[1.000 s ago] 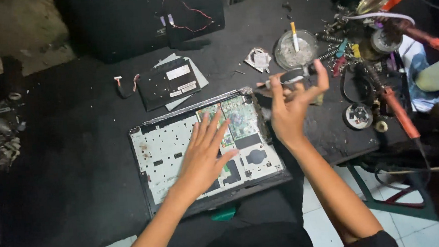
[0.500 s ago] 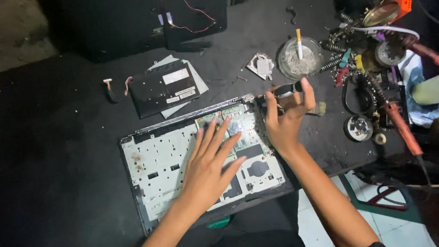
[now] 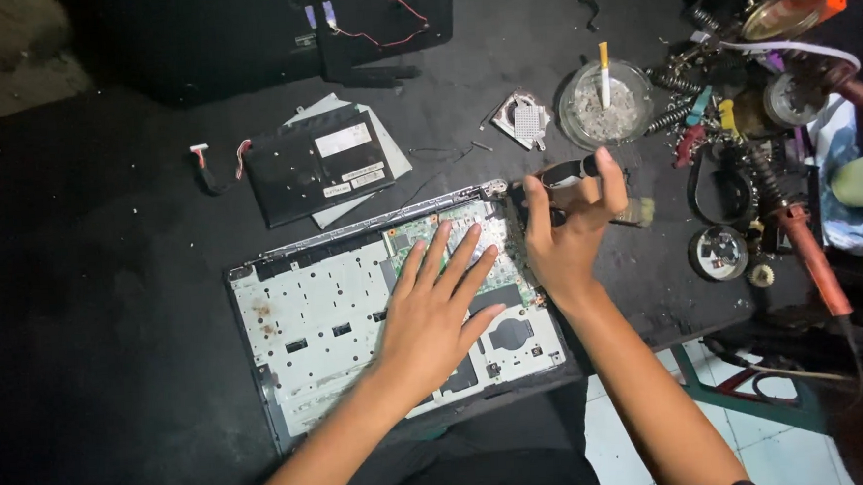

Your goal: Disassembling a laptop by removing screws and internal components using a screwdriver on a repair bench.

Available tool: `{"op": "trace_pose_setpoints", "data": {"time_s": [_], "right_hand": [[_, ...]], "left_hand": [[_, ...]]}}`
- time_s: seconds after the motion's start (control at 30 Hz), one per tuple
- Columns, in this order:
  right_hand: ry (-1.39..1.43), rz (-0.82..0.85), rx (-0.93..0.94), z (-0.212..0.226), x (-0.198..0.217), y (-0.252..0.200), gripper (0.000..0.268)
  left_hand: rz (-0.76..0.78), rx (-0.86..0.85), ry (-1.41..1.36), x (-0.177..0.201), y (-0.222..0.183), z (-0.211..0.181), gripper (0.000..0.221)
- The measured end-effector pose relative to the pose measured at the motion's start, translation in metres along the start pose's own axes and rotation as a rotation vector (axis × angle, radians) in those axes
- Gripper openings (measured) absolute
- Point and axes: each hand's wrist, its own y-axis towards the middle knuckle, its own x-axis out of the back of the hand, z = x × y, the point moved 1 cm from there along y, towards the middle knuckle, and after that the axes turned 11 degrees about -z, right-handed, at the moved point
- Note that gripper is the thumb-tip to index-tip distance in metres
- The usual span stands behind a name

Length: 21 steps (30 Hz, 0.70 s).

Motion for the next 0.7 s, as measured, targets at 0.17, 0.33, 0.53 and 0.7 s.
{"op": "trace_pose_setpoints", "data": {"time_s": [0.17, 0.33, 0.53, 0.7], "right_hand": [[0.009, -0.009, 0.083, 0.004, 0.001, 0.006, 0.077], [0.113, 0.03, 0.101, 0.024, -0.005, 0.02, 0.075], [0.177, 0.135, 0.029, 0.032, 0.002, 0.022, 0.072], [0.132, 0.084, 0.032, 0.02, 0.002, 0.019, 0.084]], "left_hand": [[-0.022, -0.002, 0.011, -0.003, -0.003, 0.001, 0.056], [-0.024, 0.0, 0.022, -0.003, -0.004, 0.001, 0.056], [-0.048, 0.006, 0.012, -0.003, -0.004, 0.0, 0.055], [-0.053, 0.013, 0.007, -0.004, -0.005, 0.001, 0.056]]}}
